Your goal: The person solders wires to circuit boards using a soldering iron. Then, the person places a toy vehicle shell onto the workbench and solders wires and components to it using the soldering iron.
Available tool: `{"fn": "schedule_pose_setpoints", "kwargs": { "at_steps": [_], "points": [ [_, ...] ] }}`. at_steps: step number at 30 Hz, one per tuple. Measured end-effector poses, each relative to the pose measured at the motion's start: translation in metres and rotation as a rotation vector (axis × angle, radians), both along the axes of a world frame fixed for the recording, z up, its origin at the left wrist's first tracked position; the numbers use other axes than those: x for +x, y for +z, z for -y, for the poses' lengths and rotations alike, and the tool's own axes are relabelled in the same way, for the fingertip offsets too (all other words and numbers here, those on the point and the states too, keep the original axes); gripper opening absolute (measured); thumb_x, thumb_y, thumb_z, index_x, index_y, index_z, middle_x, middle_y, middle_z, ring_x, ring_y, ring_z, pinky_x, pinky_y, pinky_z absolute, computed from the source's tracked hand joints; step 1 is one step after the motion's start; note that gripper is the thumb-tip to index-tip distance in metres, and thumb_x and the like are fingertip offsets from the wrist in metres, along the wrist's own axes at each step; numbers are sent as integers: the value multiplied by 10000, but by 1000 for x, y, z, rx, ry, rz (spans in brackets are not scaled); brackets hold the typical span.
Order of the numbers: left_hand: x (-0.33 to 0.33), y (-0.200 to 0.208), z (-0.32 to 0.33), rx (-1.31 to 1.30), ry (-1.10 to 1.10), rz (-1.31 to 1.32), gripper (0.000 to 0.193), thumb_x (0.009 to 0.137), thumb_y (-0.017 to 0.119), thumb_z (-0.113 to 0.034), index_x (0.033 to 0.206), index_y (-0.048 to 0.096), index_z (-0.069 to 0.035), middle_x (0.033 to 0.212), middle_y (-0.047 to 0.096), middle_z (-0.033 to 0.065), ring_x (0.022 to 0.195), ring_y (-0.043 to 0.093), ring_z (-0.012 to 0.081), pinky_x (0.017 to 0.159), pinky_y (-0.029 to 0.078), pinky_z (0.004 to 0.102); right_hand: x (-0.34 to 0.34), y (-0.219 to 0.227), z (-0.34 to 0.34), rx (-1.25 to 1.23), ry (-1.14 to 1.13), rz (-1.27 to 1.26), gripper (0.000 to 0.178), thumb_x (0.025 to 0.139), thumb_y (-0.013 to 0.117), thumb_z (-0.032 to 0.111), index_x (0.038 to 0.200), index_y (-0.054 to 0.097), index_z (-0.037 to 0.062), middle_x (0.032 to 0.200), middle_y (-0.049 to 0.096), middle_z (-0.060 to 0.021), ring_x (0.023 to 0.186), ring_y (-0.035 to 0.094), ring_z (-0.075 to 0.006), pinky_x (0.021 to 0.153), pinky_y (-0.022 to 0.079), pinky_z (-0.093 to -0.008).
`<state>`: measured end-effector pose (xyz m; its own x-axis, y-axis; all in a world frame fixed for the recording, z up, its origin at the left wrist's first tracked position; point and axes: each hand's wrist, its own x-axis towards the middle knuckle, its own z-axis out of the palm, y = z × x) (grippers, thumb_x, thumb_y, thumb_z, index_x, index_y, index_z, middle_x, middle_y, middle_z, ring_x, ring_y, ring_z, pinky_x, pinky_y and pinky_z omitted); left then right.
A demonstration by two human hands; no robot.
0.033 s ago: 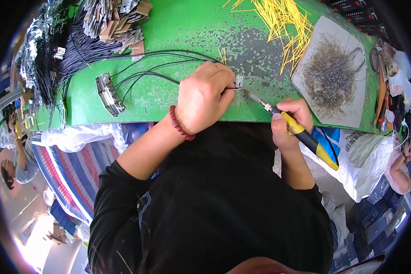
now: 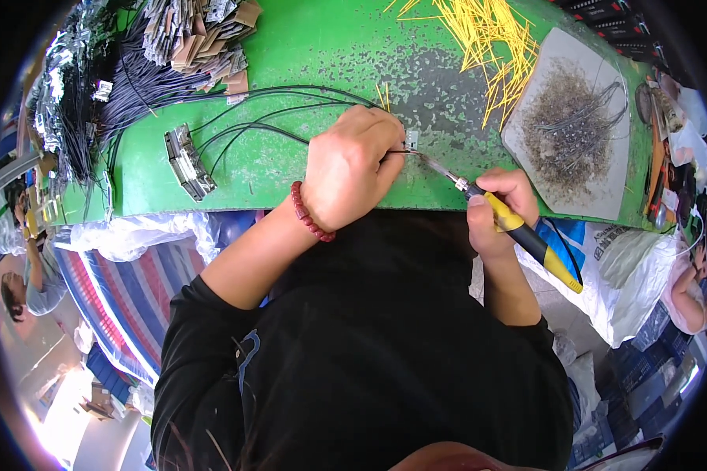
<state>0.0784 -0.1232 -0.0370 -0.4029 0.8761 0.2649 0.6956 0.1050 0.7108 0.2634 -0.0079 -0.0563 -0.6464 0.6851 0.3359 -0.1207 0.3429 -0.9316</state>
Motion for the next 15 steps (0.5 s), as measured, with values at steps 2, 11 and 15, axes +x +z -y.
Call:
{"fn": "schedule_pose_setpoints", "kwargs": {
  "at_steps": [2, 11, 15],
  "points": [
    [0, 0, 0, 1, 0, 4, 130, 701, 694, 33, 742, 584, -23, 891, 672, 66, 800, 633, 248, 658, 524, 336, 0, 1, 1, 15, -4, 21, 183, 737, 678, 47, 877, 567, 5, 654, 539, -39, 533, 456, -79, 484, 357, -232],
    [0, 2, 0, -5, -13, -7, 126, 699, 686, 39, 741, 584, -22, 889, 672, 69, 807, 635, 253, 665, 526, 340, 0, -2, 1, 16, -36, -72, 191, 762, 692, 80, 882, 569, -4, 684, 564, -54, 542, 465, -88, 495, 366, -237],
    [-1, 2, -1, -12, -11, -15, 130, 694, 687, 38, 747, 586, -24, 891, 674, 67, 809, 635, 253, 672, 528, 340, 3, -3, -1, 10, -15, -28, 201, 776, 693, 84, 897, 562, -9, 697, 563, -58, 554, 452, -84, 504, 359, -236]
  ]
}}
